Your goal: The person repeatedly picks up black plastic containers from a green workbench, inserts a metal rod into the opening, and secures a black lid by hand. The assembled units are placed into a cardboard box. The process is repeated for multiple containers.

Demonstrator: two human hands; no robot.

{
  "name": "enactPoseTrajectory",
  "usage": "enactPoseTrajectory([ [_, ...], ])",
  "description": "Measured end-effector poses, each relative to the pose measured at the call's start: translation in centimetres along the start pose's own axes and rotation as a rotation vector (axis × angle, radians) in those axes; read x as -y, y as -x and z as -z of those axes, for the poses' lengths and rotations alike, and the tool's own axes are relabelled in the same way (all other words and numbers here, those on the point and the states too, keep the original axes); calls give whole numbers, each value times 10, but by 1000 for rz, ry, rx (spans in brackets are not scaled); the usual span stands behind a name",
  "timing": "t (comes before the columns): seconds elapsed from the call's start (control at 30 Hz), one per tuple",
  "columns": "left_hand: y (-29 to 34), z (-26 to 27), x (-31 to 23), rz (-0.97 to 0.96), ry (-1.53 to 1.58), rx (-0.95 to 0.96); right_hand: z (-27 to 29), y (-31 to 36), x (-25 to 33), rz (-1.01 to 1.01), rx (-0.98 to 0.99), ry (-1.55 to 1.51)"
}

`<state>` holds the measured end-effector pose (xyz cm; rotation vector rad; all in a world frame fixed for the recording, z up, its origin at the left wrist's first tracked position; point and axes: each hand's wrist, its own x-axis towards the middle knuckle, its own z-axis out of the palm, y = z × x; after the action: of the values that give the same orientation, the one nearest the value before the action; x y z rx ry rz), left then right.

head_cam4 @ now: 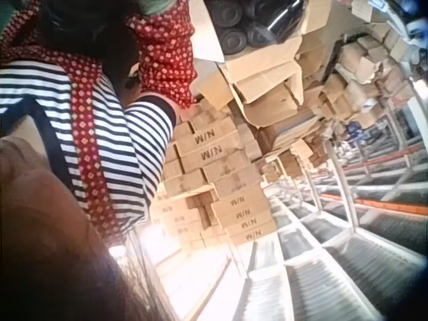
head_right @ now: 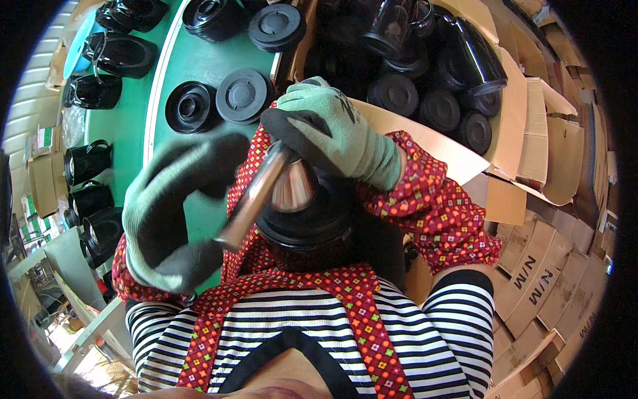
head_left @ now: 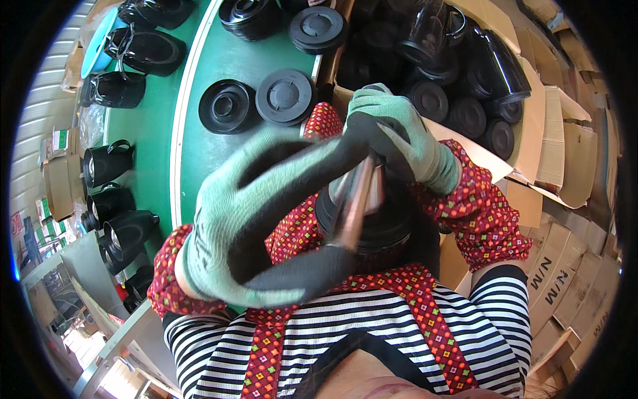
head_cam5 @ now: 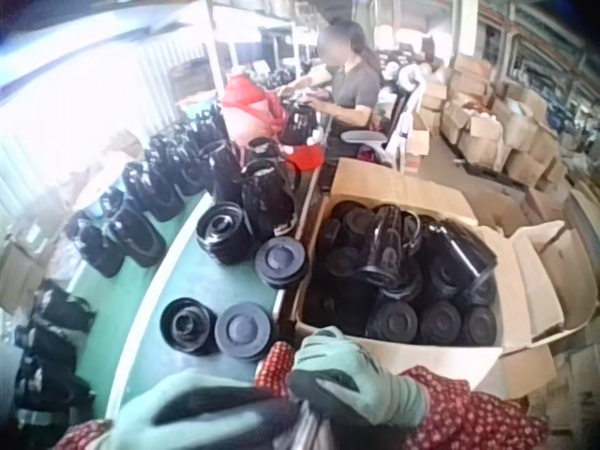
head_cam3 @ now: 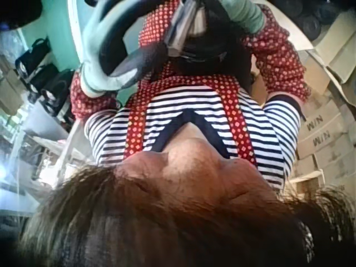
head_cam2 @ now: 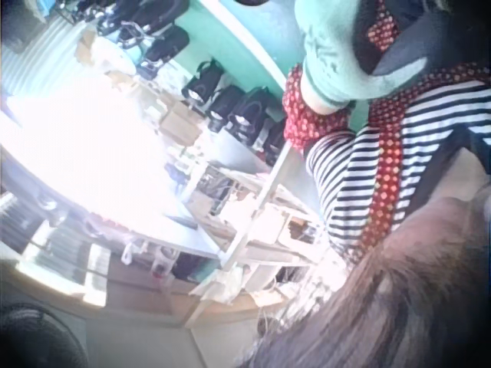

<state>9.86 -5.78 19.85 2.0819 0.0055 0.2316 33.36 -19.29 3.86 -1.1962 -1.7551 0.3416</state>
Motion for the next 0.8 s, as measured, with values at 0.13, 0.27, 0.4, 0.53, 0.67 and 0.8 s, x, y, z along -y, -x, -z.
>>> enactPoseTrajectory([
  [0.13, -41, -28, 29, -396, 105, 157, -27, 37, -29, 11, 43, -88],
  [0.27, -45, -74, 25, -325, 160, 176, -30, 53, -36, -34, 92, -129],
  [0.4, -43, -107, 5, -118, 50, 64, -34, 49, -25, 36, -44, -225],
  [0.53, -32, -87, 42, -361, 331, 85, -30, 49, 22, -167, -214, -83],
  [0.67, -12, -56, 61, -399, 646, 140, 16, 13, 54, -274, 173, -7],
  [0.8, -19, -27, 18, -86, 209, 93, 25, 14, 46, -249, 179, -121],
])
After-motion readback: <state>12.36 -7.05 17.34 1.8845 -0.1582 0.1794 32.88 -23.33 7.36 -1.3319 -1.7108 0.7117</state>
